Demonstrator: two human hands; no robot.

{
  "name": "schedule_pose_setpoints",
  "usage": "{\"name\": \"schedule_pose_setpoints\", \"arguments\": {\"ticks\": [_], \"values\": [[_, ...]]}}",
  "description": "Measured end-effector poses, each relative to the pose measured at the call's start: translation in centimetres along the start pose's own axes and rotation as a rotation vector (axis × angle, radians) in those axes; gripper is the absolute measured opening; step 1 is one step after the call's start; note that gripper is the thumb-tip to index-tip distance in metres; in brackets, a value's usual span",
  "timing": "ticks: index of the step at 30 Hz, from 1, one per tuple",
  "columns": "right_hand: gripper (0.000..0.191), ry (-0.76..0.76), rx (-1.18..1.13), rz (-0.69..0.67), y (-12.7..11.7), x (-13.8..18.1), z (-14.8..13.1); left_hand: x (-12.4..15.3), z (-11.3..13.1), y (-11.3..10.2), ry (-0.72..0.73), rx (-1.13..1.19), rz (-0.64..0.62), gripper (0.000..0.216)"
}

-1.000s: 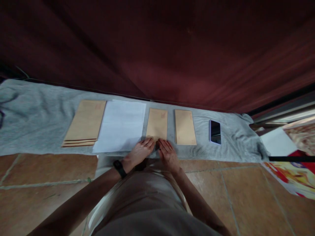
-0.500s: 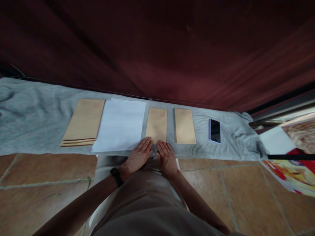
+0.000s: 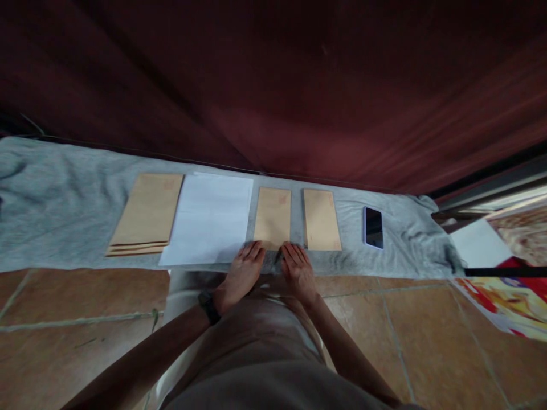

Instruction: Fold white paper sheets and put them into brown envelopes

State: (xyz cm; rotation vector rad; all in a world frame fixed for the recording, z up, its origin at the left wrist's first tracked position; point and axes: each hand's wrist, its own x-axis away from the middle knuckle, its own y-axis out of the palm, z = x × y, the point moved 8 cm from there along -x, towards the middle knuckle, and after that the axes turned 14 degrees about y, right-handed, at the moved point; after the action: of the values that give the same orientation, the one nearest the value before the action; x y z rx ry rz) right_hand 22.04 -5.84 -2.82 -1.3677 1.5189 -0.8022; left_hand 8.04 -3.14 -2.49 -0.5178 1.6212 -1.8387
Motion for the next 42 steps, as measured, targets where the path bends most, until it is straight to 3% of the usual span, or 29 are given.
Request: {"name": "schedule_pose_setpoints", "arguments": {"ticks": [8, 17, 24, 32, 42], "values": [[0.048, -0.079, -0.046, -0.085, 1.7, 0.7, -2.4, 0.5, 0.6, 0.2, 0.007, -0.014, -0.007, 0.046], [0.052, -0.022, -0.030, -0.042, 2.3, 0.9, -2.1, 0.2, 1.8, 0.9, 0.113, -0.012, 0.055, 0.056], [0.049, 0.004, 0.002, -0.017, 2.2, 1.0, -2.3, 0.5, 1.2, 1.2, 0.150, -0.064, 0.040, 0.047], [0.048, 0.015, 0.002, 0.035, 1.9, 1.1, -1.5, -0.2, 1.0, 1.5, 0.113, -0.095, 0.076, 0.044], [0.049, -0.002, 0.019, 0.060, 2.7, 0.3, -2.7, -0.3, 1.2, 1.2, 0.092, -0.083, 0.079, 0.051]]}}
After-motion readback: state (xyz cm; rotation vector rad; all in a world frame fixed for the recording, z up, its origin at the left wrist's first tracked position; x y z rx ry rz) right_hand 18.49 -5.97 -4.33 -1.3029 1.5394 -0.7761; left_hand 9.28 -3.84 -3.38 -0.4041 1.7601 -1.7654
